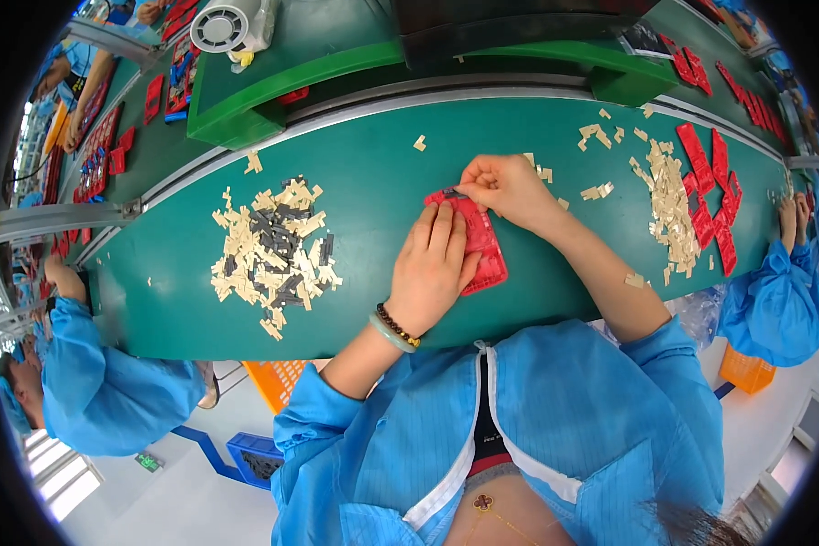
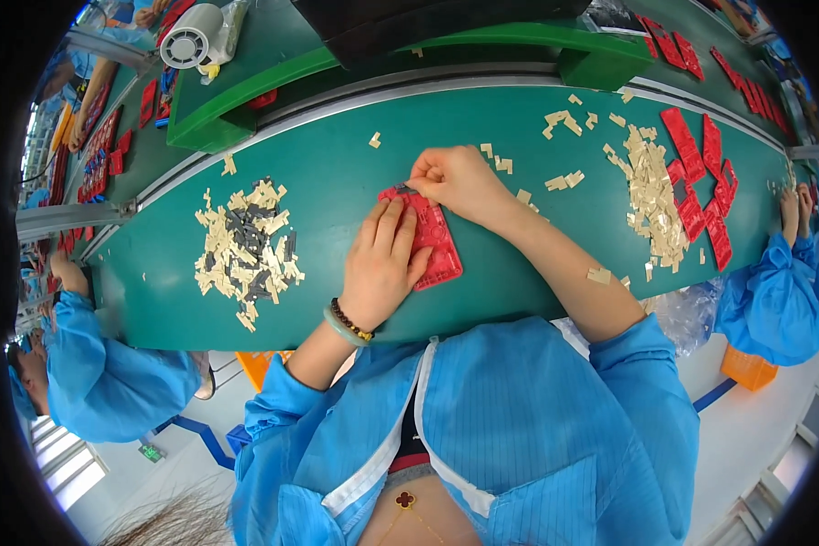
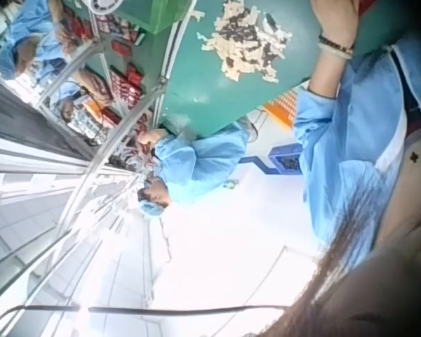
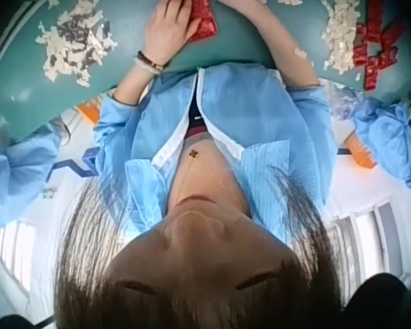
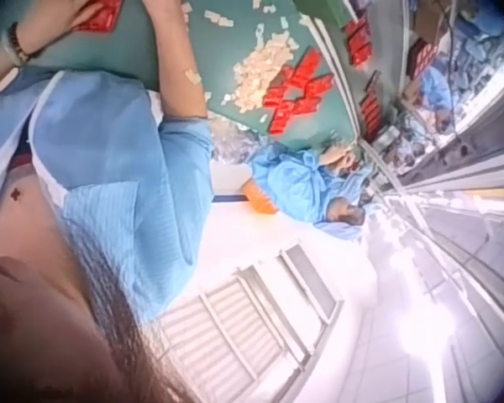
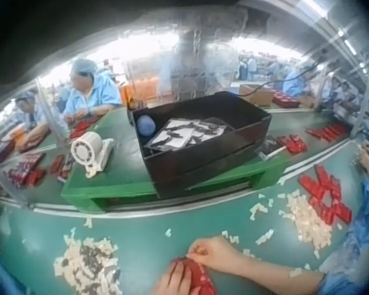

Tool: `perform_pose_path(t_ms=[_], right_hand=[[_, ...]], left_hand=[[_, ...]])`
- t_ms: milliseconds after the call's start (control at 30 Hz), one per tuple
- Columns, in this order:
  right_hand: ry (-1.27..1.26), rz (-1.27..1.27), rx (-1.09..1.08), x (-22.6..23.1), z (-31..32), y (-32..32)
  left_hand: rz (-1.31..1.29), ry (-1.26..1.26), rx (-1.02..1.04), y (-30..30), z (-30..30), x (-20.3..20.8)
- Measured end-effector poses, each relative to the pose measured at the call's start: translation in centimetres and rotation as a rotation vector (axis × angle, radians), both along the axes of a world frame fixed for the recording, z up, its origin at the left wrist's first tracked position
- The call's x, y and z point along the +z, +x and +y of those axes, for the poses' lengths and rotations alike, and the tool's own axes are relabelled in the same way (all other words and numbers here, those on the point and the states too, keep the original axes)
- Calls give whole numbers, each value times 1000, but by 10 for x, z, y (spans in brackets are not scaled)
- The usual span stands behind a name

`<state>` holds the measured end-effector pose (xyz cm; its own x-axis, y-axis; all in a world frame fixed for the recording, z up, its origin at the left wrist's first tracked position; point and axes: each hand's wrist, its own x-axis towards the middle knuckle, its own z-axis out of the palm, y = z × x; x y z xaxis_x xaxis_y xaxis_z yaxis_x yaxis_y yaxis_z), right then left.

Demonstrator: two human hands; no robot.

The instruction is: The person assembles small electronic components by manually inserting gold-colored metal parts into red plastic housings on an assembly line.

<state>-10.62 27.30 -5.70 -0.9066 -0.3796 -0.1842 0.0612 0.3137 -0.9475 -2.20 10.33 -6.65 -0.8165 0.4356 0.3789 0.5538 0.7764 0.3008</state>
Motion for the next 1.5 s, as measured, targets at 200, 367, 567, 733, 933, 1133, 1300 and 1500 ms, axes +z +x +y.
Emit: perform_pose_path(t_ms=[200,367,567,733,933,1133,1300,1500], right_hand=[[74,100,20,-4,-3,-4],[152,126,53,1,-3,-4],[285,540,60,0,3,15],[515,854,94,-7,9,35],[695,877,-42,-5,35,31],[296,851,238,7,31,92],[295,821,295,-1,32,96],[290,841,321,1,33,93]], left_hand=[[-10,17,-1,-3,0,0],[-50,72,0,-3,0,2],[-121,96,-40,-4,-7,7],[-124,63,-58,-4,-6,9],[-71,46,-40,-16,1,14],[102,-42,23,-34,16,6],[199,-92,8,-40,15,3],[123,-164,-138,-41,8,7]])
